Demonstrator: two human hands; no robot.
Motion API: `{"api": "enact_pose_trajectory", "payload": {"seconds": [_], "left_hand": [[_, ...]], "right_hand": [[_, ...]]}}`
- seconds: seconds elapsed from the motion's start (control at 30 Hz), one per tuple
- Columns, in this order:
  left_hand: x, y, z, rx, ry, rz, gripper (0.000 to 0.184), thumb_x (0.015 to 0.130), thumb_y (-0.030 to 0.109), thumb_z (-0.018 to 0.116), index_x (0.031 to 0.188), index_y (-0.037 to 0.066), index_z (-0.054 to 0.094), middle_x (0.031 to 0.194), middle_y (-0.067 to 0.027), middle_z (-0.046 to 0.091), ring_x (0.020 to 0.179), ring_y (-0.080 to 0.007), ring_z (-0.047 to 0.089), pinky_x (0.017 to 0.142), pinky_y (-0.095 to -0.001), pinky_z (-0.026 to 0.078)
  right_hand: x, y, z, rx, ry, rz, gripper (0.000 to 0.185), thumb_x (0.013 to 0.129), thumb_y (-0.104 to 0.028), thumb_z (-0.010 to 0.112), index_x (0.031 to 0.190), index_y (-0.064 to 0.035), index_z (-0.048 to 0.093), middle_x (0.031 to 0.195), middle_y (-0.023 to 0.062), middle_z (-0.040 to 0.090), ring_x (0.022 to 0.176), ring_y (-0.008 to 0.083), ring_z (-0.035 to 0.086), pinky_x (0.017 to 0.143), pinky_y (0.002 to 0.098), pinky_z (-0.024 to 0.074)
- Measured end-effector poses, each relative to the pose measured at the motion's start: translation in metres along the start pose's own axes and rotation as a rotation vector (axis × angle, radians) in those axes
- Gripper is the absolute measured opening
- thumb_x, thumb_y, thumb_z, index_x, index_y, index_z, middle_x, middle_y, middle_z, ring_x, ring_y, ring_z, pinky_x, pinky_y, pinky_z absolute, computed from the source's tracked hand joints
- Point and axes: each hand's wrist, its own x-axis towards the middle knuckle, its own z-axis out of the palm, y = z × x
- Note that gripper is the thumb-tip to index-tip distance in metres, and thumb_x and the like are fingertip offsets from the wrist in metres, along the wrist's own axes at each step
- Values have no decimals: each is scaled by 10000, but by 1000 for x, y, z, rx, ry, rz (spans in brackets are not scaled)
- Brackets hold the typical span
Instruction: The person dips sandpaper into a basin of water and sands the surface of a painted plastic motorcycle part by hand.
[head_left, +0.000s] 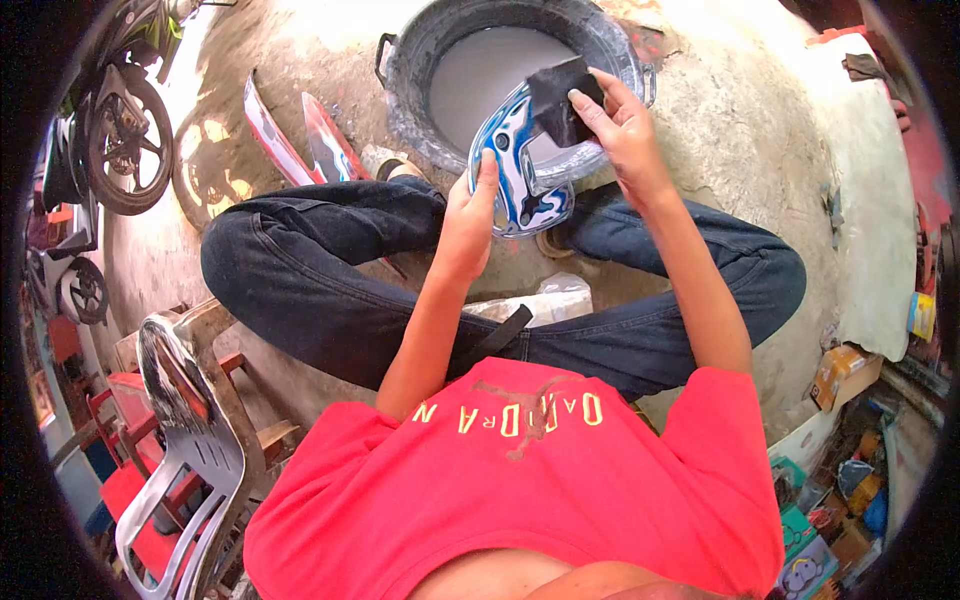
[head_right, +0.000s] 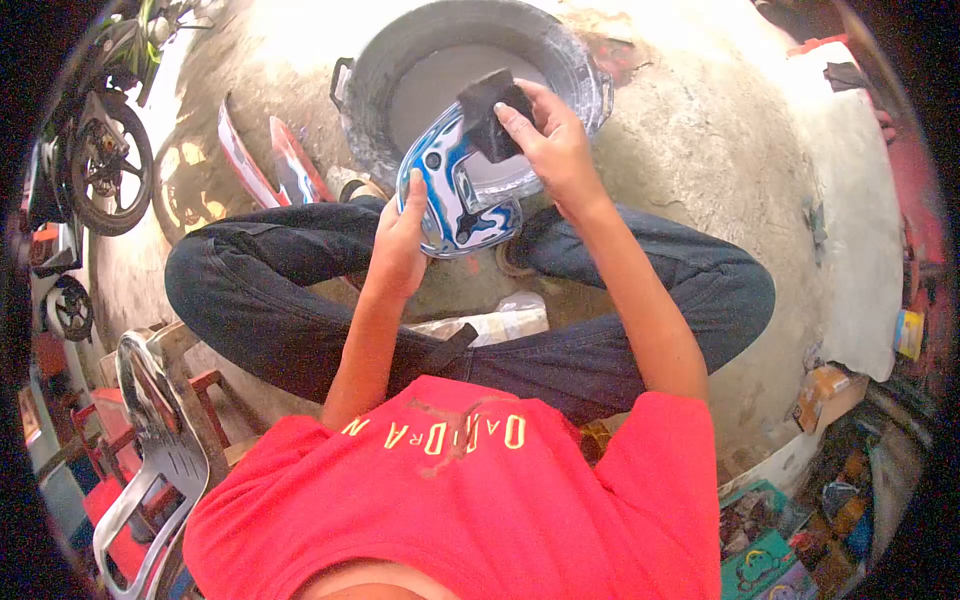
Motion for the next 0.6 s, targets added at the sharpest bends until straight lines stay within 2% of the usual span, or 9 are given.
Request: {"api": "enact_pose_trajectory", "payload": {"seconds": [0.1, 0.13, 0.23, 0.27, 0.3, 0.33, 0.43, 0.53, 0.6], "left_hand": [[-1, 0, 3, 41, 9, 4, 412, 1061, 394, 454, 1215, 31, 575, 902, -29, 673, 628, -76, 632, 433, -238, 479], [-1, 0, 4, 51, 18, 13, 413, 1059, 398, 456, 1204, 33, 580, 875, -25, 670, 599, -74, 624, 411, -236, 463], [-2, -1, 3, 121, -4, -9, 413, 1054, 411, 466, 1173, 36, 594, 837, -22, 656, 585, -75, 612, 414, -235, 452], [-2, -2, 1, 123, -26, -29, 423, 1056, 399, 462, 1209, 21, 573, 916, -47, 662, 681, -107, 641, 501, -264, 505], [-2, -3, -2, 125, -49, -49, 436, 1058, 388, 458, 1246, 6, 552, 994, -72, 669, 778, -139, 671, 588, -293, 557], [-2, -4, -4, 127, -71, -70, 453, 1059, 377, 454, 1282, -9, 531, 1073, -97, 675, 874, -171, 700, 675, -321, 609], [-3, -4, -1, 185, -69, -26, 445, 1061, 376, 452, 1269, -9, 532, 1047, -89, 671, 866, -169, 698, 663, -322, 608], [-4, -4, 1, 156, -43, 17, 395, 1053, 412, 472, 1141, 48, 598, 808, -2, 624, 580, -55, 571, 435, -228, 443], [-4, -4, 2, 141, -46, 21, 390, 1054, 408, 472, 1140, 48, 596, 821, -1, 628, 587, -52, 574, 438, -232, 448]], "right_hand": [[2, -2, -1, -390, 51, -161, 273, 936, -112, 661, 1179, -6, 596, 1070, 84, 688, 926, 160, 664, 830, 293, 537], [-1, -7, 4, -519, 63, -257, 216, 922, -129, 672, 1086, -14, 590, 1045, 131, 691, 895, 216, 688, 802, 321, 547], [-10, 7, 15, -592, -42, -201, 267, 918, -174, 707, 1104, -29, 583, 1063, 109, 675, 958, 183, 665, 836, 311, 527], [-12, 16, 19, -677, -73, -272, 236, 908, -169, 706, 1060, -33, 586, 1026, 120, 672, 961, 212, 667, 816, 326, 532], [-13, 21, 23, -796, -51, -422, 275, 894, -172, 714, 1108, -43, 598, 986, 122, 663, 921, 237, 648, 789, 341, 520], [-12, 24, 25, -801, -34, -439, 300, 885, -182, 721, 1134, -53, 615, 959, 120, 653, 895, 251, 631, 785, 354, 508], [-8, 31, 23, -876, -18, -534, 349, 874, -210, 729, 1192, -85, 654, 968, 116, 631, 899, 270, 594, 807, 383, 479], [-17, 25, 31, -913, -9, -585, 345, 879, -220, 722, 1203, -109, 680, 1046, 114, 613, 963, 279, 570, 845, 399, 461], [-24, 23, 36, -888, -4, -552, 372, 879, -219, 719, 1237, -127, 675, 1164, 117, 589, 1042, 285, 547, 892, 398, 449]]}}
